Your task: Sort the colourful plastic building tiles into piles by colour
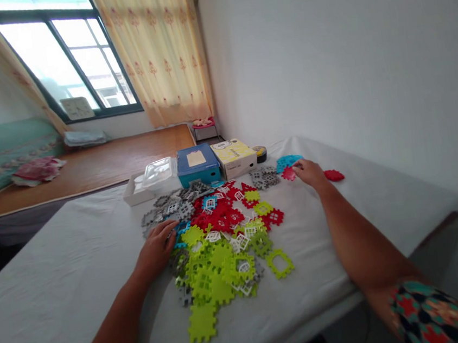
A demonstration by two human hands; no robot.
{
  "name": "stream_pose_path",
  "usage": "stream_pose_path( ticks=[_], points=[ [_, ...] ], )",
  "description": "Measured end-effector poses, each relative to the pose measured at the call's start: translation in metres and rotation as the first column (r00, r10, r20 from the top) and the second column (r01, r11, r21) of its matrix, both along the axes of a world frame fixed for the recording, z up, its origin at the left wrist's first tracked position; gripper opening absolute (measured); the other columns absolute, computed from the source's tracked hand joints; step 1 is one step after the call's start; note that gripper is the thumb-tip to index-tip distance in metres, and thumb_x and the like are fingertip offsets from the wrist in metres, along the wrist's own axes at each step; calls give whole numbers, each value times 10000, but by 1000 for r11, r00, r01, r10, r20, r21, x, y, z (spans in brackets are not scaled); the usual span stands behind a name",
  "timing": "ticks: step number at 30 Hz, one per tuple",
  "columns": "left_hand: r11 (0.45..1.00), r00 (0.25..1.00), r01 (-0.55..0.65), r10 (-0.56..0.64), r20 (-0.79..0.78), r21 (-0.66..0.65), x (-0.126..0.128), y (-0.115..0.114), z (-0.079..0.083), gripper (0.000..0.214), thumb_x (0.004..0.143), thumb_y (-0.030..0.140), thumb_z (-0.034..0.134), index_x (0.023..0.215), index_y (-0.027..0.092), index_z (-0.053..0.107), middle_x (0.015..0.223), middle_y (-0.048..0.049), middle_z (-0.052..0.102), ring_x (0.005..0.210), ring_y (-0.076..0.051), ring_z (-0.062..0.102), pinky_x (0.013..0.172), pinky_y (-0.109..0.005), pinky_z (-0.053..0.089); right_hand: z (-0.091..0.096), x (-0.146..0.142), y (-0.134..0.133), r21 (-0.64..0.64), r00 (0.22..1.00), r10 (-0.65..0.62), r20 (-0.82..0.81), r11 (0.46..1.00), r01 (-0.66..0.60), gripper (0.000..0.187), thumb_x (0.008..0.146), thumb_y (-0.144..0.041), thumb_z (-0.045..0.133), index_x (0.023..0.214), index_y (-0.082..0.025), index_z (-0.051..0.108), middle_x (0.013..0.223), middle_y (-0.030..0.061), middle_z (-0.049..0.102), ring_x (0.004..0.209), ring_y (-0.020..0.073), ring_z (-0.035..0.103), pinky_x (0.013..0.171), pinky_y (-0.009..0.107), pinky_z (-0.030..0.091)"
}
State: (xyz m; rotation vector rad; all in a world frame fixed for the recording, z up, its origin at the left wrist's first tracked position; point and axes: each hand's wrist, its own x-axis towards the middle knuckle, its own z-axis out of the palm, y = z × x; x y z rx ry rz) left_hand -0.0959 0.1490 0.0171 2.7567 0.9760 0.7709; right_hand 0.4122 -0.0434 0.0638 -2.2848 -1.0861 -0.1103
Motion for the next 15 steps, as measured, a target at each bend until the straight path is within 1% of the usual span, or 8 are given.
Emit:
stream_pose_path(
  ticks=[1,3,5,6,8,10,12,15],
  points=[
    [1000,1000,2,-2,0,4,0,2,-1,449,913,457,360,1167,213,640,1207,-90,620,1137,-252,550,1036,-447,422,-1,12,-9,-73,993,-112,25,991,113,233,839,-328,540,948,-209,709,911,107,719,814,226,660,751,342,505],
    [1000,1000,8,-8,1,13,-1,4,-2,445,914,457,362,1168,216,638,1209,-88,623,1138,-250,552,1032,-446,426,-4,30,-25,-203,956,-290,51,934,294,239,848,-329,532,927,-197,715,871,134,710,791,245,664,724,366,505],
    [1000,1000,8,-8,1,23,-1,4,-2,433,916,449,368,1172,225,636,1215,-82,624,1139,-245,555,1030,-442,429,-8,37,-34,-265,917,-390,89,878,399,269,861,-346,523,969,-194,718,926,158,699,837,265,666,719,385,505],
    [1000,1000,5,-5,-1,26,-1,4,-2,431,917,447,369,1173,226,636,1215,-80,626,1136,-243,557,1027,-441,432,-10,38,-35,-276,906,-407,114,863,422,281,858,-359,532,1007,-206,715,986,163,691,885,276,661,726,391,504],
    [1000,1000,-6,6,-9,29,-1,4,-2,441,915,449,364,1170,216,639,1211,-85,629,1132,-246,561,1024,-445,435,-14,37,-34,-308,921,-363,143,867,390,302,831,-386,580,1070,-247,701,1101,142,669,981,286,640,754,394,500],
    [999,1000,-12,12,-13,30,-1,4,-1,452,915,453,358,1166,206,641,1209,-90,631,1134,-250,562,1024,-448,436,-17,35,-31,-373,961,-248,124,886,277,322,793,-385,630,1090,-278,692,1151,98,664,1028,277,626,792,386,492],
    [999,1000,-11,11,-13,31,-1,4,-1,454,915,458,358,1162,205,644,1206,-89,632,1139,-251,561,1026,-446,435,-21,34,-27,-426,984,-152,92,887,177,320,777,-349,647,1086,-277,694,1156,75,671,1038,262,625,822,371,483],
    [999,1000,-10,10,-10,32,0,4,-1,451,917,459,357,1158,208,645,1199,-88,635,1139,-249,560,1027,-443,434,-26,36,-28,-418,982,-155,109,889,187,297,804,-321,612,1073,-234,705,1132,124,674,1031,283,631,817,391,483]
  ],
)
